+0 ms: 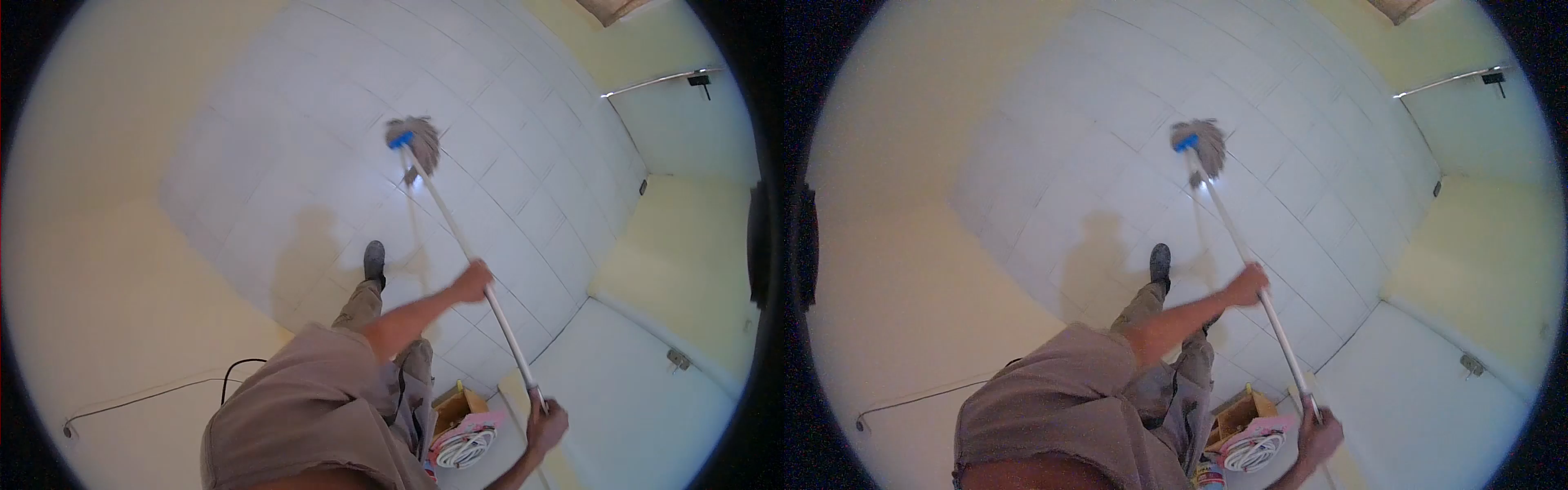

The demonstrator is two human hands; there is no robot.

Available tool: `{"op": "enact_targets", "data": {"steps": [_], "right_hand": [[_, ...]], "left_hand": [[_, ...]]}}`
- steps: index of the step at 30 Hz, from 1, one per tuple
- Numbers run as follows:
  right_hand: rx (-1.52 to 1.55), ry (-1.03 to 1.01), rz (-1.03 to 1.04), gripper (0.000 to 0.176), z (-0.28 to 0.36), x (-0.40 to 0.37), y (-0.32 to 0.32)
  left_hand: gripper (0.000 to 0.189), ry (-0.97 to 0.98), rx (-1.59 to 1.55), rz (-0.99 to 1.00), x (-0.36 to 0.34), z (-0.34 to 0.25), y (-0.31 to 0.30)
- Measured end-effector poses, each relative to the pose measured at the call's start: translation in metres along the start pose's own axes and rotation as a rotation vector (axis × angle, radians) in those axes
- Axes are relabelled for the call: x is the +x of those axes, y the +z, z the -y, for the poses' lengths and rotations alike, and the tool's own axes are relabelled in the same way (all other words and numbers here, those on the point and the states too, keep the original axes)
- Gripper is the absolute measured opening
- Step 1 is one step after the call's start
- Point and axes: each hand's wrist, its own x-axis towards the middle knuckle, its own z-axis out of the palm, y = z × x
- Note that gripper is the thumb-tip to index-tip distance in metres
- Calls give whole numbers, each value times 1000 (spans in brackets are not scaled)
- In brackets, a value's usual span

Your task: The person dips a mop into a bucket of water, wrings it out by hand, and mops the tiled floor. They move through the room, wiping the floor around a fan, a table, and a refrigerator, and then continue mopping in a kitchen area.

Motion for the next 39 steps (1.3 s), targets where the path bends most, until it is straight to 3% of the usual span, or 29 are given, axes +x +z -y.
{"op": "enact_targets", "data": {"steps": [2,3,5,6,9,11,14,16,18,21,22,23,24,25,26,27,28,30,33,36,38,39], "right_hand": [[105,-288,-52,51,60,23,22],[122,-282,114,46,99,33,25],[261,-427,165,42,167,39,43],[277,-490,214,42,198,37,48],[353,-643,368,43,265,12,63],[319,-765,376,42,284,-5,82],[324,-790,439,42,279,-13,86],[332,-695,448,41,260,-5,84],[319,-614,424,40,225,5,74],[213,-453,428,42,132,14,67],[167,-442,438,45,87,7,71],[87,-289,559,47,55,-5,53],[166,-289,441,53,-8,-27,79],[222,-155,480,56,-49,-54,70],[108,-60,603,58,-90,-80,63],[260,52,706,57,-167,-120,102],[334,207,790,56,-210,-152,110],[366,448,848,56,-232,-189,99],[418,586,824,56,-233,-211,104],[526,582,752,56,-215,-197,131],[685,536,683,56,-189,-170,158],[805,503,637,56,-168,-151,175]], "left_hand": [[14,-63,60,-213,-10,68,-64],[17,-62,179,-248,-17,113,-91],[22,-15,248,-488,-43,172,-158],[22,-103,412,-358,-62,205,-189],[37,-264,607,-234,-130,215,-276],[41,-261,624,-304,-177,226,-294],[45,-396,717,-177,-202,207,-286],[46,-475,619,-143,-206,209,-262],[46,-302,577,-398,-198,215,-204],[33,-400,470,-155,-174,153,-111],[27,-338,268,-267,-191,157,-48],[22,-235,352,-18,-188,108,-31],[21,-344,346,-112,-209,92,53],[19,-251,392,201,-208,20,47],[20,-216,224,396,-210,-23,55],[22,-212,41,593,-212,-67,64],[25,-131,-75,605,-227,-95,92],[50,30,-166,1013,-208,-141,87],[58,175,-453,1022,-182,-138,103],[60,-6,-708,627,-147,-107,68],[49,-245,-573,438,-120,-79,1],[44,-184,-412,185,-119,-44,-5]]}}
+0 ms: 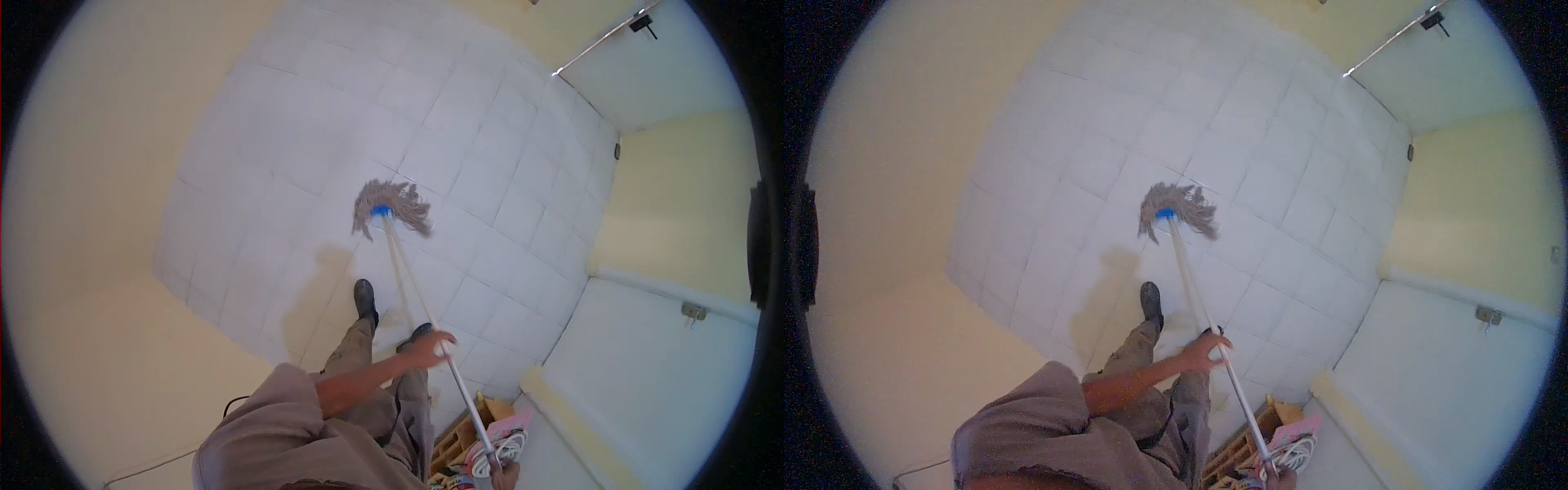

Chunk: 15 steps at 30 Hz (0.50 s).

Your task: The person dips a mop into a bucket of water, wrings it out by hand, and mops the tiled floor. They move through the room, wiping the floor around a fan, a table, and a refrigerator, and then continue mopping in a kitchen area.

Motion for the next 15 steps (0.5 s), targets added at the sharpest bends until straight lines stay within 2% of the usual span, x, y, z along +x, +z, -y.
{"op": "enact_targets", "data": {"steps": [1,2,3,4,6,7,8,9,10,11,13,15], "right_hand": [[101,-101,19,56,19,24,27],[79,-213,13,56,52,44,57],[-168,-377,-50,57,106,55,90],[-365,-366,-60,57,162,69,123],[-277,-542,-262,77,246,123,197],[-205,-540,-131,84,307,150,218],[-226,-649,-91,90,369,178,240],[-369,-642,69,94,441,196,253],[-328,-768,-75,92,485,242,288],[-311,-852,-40,87,541,246,299],[-276,-765,12,72,625,232,302],[-262,-799,-87,73,657,227,296]], "left_hand": [[42,-164,-73,-167,-3,-7,-35],[42,-79,-14,-413,-11,9,-57],[41,-122,15,-467,-19,20,-86],[38,-233,-18,-485,-36,29,-109],[33,-369,43,-525,-79,18,-146],[32,-420,37,-538,-97,10,-167],[31,-445,70,-556,-118,11,-183],[30,-473,100,-570,-143,16,-193],[28,-493,106,-608,-161,-4,-201],[26,-533,153,-651,-183,-7,-205],[25,-604,192,-728,-224,-21,-206],[23,-632,203,-830,-264,-21,-188]]}}
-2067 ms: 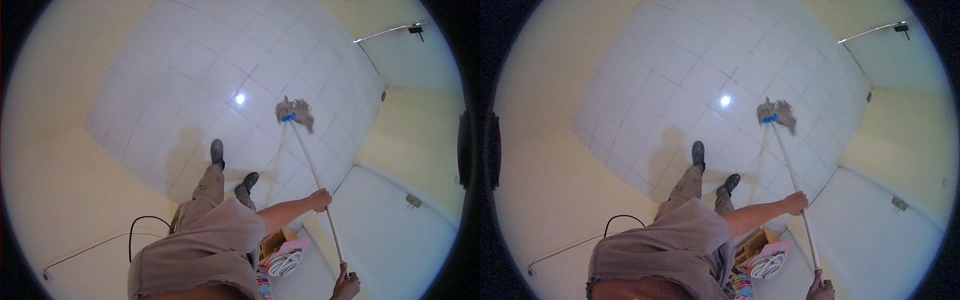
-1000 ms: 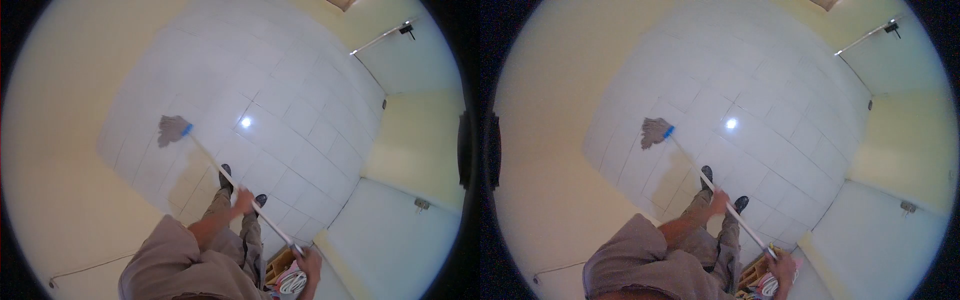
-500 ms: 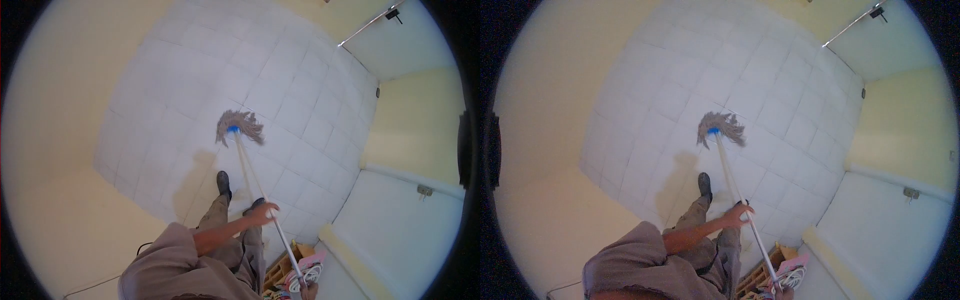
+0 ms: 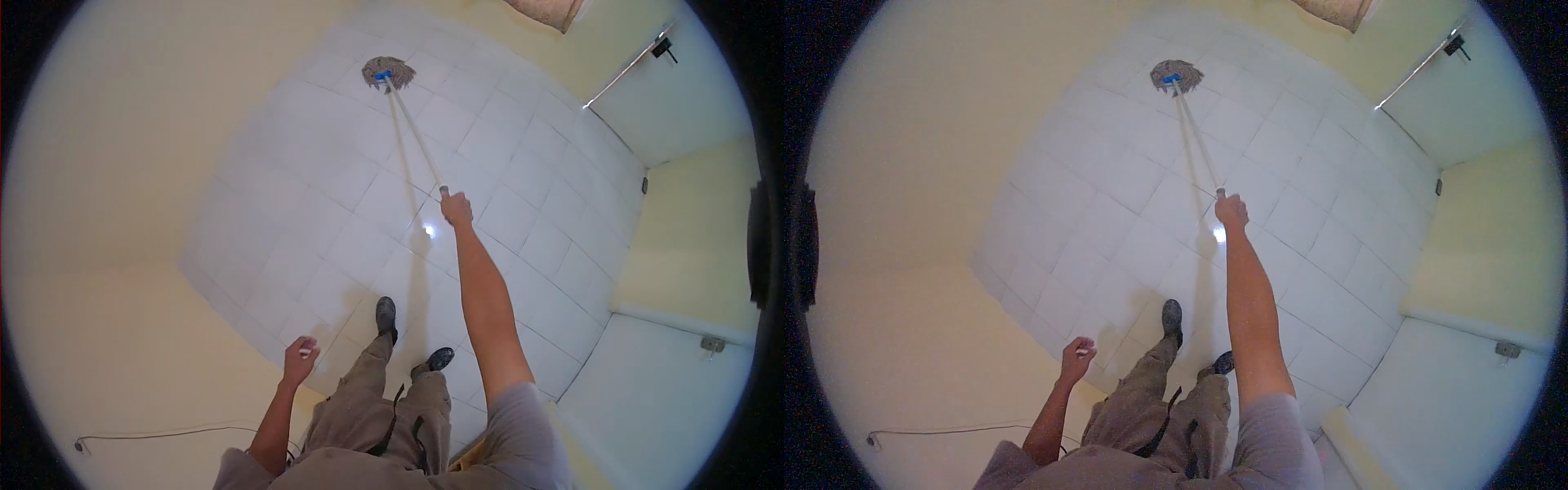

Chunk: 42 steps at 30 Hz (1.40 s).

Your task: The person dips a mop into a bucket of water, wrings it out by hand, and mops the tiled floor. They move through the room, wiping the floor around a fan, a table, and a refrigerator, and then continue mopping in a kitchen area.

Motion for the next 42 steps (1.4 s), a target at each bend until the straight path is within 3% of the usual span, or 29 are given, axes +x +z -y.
{"op": "enact_targets", "data": {"steps": [3,6,7,9,12,13,14,16,17,19,23,27,32,35,36,37,38,41,42], "right_hand": [[-48,67,79,66,-22,-8,-8],[-78,49,86,64,-131,-61,-2],[-135,-44,153,66,-179,-88,-2],[-69,40,53,73,-283,-173,9],[-147,105,84,61,-420,-362,9],[-48,92,-13,57,-423,-442,-15],[-149,-55,9,54,-470,-513,-10],[-47,529,278,60,-488,-634,-28],[-15,691,326,60,-488,-676,-40],[46,893,359,59,-488,-742,-70],[108,1067,338,58,-474,-790,-97],[112,1063,300,58,-470,-783,-78],[-28,815,214,57,-485,-695,-2],[-149,556,52,57,-518,-545,34],[50,551,8,56,-524,-475,30],[67,350,-176,49,-535,-403,36],[167,303,-118,48,-513,-334,2],[236,40,-280,46,-445,-155,-68],[151,-14,-243,44,-423,-106,-89]], "left_hand": [[20,-176,-71,-59,-47,29,-16],[18,-116,79,-112,-87,92,-12],[16,-172,57,-63,-94,108,-11],[13,-289,19,25,-114,126,-3],[11,-360,-15,172,-130,130,2],[11,-370,-4,208,-126,130,4],[12,-378,12,248,-112,128,9],[13,-393,-25,282,-88,119,17],[13,-401,-75,274,-75,113,23],[14,-396,-130,264,-66,94,35],[16,-363,-173,287,-40,46,60],[17,-341,-132,341,-31,28,70],[18,-300,-71,374,-36,30,72],[18,-234,-26,371,-40,30,72],[18,-209,-14,360,-43,26,72],[18,-186,4,350,-49,17,69],[17,-168,-3,343,-54,11,67],[17,-100,7,327,-69,-7,67],[16,-67,33,323,-75,-12,68]]}}
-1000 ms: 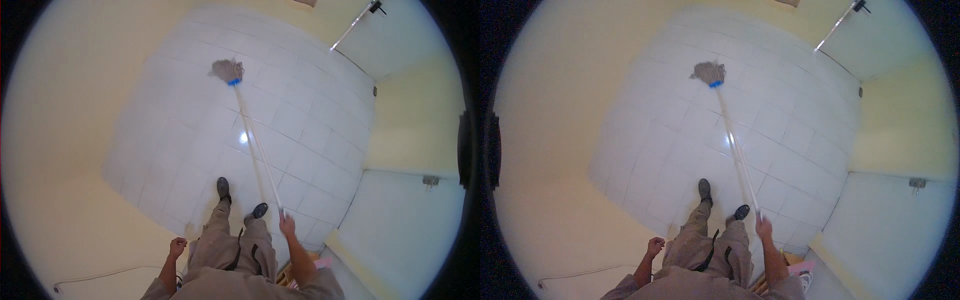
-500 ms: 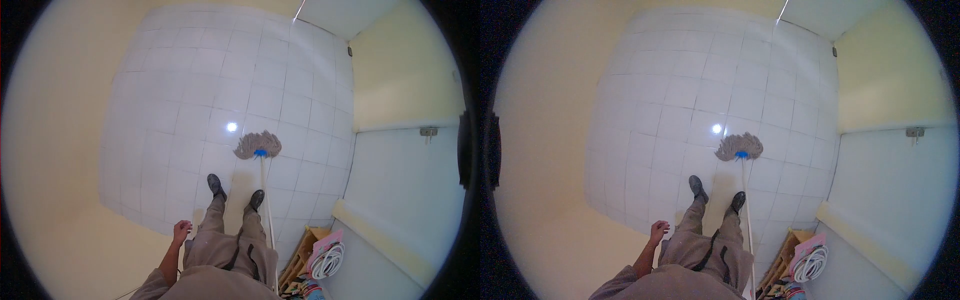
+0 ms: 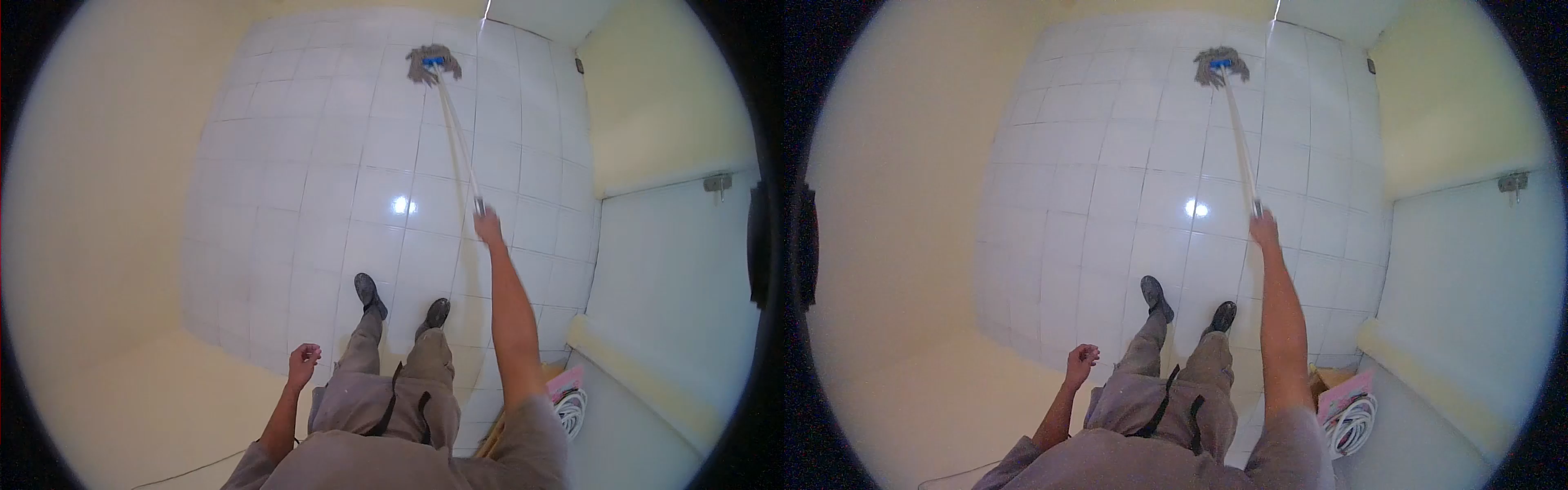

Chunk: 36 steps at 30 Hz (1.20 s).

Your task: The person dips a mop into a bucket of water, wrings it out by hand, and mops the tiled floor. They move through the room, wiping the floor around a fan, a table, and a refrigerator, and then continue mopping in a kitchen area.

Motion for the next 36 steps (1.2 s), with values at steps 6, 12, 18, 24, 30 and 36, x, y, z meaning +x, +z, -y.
{"op": "enact_targets", "data": {"steps": [6,12,18,24,30,36], "right_hand": [[139,102,-44,32,40,72,46],[175,21,-17,40,-44,-208,18],[372,463,276,29,-83,-538,-194],[425,818,-264,27,-119,-740,-387],[294,785,-1331,26,-175,-679,-393],[1099,499,-1188,23,-51,-451,-308]], "left_hand": [[16,234,133,-10,-20,-65,53],[51,753,463,337,-9,-179,212],[80,1327,766,808,-57,-168,407],[34,1403,813,1307,-180,-54,560],[19,1171,510,970,-184,-69,559],[19,1092,309,368,-4,-125,435]]}}
